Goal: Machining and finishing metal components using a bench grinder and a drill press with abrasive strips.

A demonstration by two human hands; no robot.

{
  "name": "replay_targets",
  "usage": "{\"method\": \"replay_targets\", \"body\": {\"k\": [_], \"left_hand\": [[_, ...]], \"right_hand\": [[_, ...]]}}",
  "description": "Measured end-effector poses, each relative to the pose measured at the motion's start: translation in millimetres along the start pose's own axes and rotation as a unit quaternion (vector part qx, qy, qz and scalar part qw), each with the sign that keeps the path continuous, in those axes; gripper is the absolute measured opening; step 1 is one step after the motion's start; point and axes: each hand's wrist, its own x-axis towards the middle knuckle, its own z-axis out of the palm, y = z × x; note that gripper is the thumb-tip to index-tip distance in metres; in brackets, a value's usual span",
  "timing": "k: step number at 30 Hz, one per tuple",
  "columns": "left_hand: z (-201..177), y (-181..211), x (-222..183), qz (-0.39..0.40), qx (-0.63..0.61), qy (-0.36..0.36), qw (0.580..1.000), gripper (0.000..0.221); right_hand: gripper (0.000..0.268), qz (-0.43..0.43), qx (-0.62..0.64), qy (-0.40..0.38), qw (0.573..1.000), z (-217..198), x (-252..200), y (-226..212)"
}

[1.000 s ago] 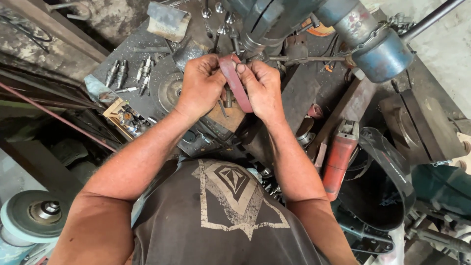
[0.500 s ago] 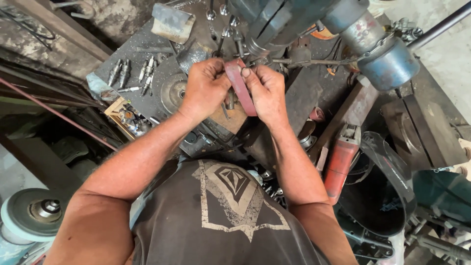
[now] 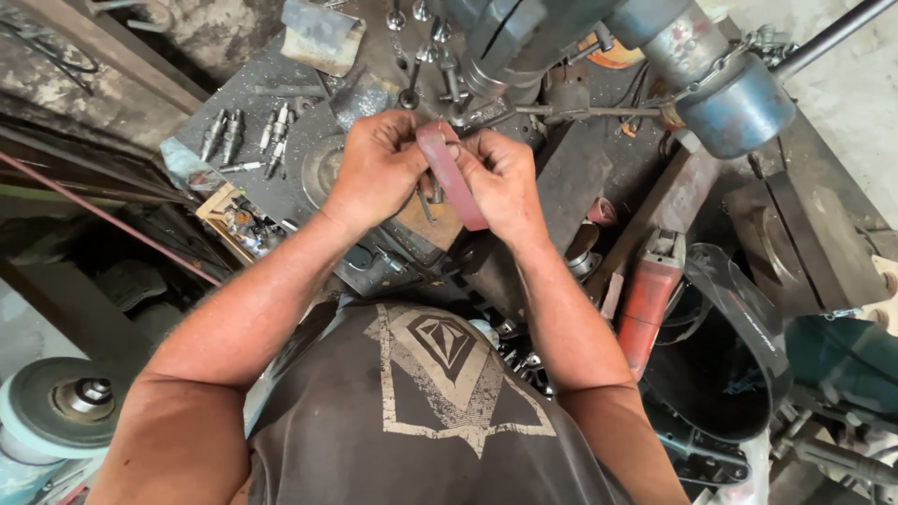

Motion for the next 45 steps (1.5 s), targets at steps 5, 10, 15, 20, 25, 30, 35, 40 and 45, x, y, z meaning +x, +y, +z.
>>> {"method": "replay_targets", "body": {"k": [5,10,15,20,25,30,35,40,45], "left_hand": [[1,0,6,0.012,-0.007,0.002,1.0,0.025],[2,7,8,0.001,-0.013,-0.004,1.0,0.026],[-1,1,11,0.001,-0.004,-0.006,1.0,0.027],[-3,-13,13,0.008,-0.004,-0.005,1.0,0.027],[6,9,7,0.017,-0.005,0.018,1.0,0.026],[8,12,6,0.008,-0.022,0.025,0.999,0.023],[8,9,8,0.019,-0.013,0.021,1.0,0.023],[7,7,4,0.014,0.007,0.023,1.0,0.024],[13,17,7,0.017,-0.012,0.034,0.999,0.024]], "right_hand": [[0.029,-0.005,-0.002,0.006,1.0,-6,12,19],[0.033,-0.031,0.043,0.002,0.999,-5,20,38],[0.033,-0.035,0.05,0.003,0.998,-5,22,49],[0.034,-0.035,0.056,0.008,0.998,-3,21,50],[0.034,-0.035,0.064,0.018,0.997,0,20,44],[0.033,-0.04,0.06,0.018,0.997,-5,25,51],[0.034,-0.043,0.061,0.015,0.997,-6,26,53],[0.034,-0.044,0.057,0.016,0.997,-4,21,39],[0.034,-0.049,0.057,0.021,0.997,-4,25,54]]}}
